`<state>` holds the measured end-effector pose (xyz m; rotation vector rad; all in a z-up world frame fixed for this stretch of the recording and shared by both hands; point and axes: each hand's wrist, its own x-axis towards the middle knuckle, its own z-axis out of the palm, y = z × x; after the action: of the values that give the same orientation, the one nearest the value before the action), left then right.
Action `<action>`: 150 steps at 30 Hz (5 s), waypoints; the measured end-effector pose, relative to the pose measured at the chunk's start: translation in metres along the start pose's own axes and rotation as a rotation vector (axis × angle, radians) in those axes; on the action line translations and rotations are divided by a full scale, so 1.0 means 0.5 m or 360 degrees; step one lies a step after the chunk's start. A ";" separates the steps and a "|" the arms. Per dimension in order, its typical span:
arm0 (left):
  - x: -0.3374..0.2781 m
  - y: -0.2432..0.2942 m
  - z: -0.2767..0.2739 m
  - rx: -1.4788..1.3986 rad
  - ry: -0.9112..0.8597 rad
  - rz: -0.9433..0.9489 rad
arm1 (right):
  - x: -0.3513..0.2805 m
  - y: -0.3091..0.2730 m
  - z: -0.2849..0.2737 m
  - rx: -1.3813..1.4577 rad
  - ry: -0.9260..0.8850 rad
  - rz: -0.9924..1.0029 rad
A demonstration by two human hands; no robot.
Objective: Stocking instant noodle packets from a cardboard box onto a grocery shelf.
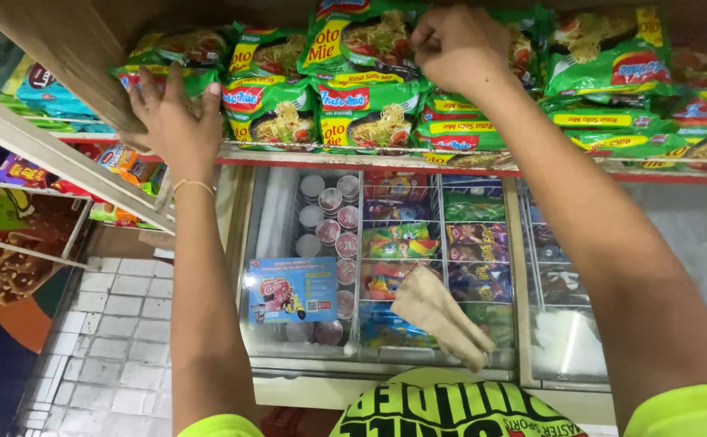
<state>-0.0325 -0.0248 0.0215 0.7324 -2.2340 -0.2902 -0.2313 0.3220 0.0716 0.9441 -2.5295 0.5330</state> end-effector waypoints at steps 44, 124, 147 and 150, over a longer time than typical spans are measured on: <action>-0.123 0.282 0.004 -0.0835 -0.0021 0.1198 | -0.076 -0.037 -0.067 -0.0026 0.0314 -0.0775; -1.095 0.142 -0.183 -0.1981 -0.0188 -0.1065 | -0.929 -0.210 0.273 0.2399 -0.1702 0.0589; -1.739 -0.763 0.159 -0.0222 -0.1185 -0.1964 | -1.106 -0.535 0.359 0.2079 -0.0626 0.1276; -1.736 -0.751 0.226 -0.0377 -0.0962 -0.1890 | -1.142 -0.514 0.373 0.2113 -0.0791 0.1292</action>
<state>0.5204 0.1776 -0.7269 1.9569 -1.9148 -1.4637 0.3010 0.3581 -0.3051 0.2458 -2.7199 2.6797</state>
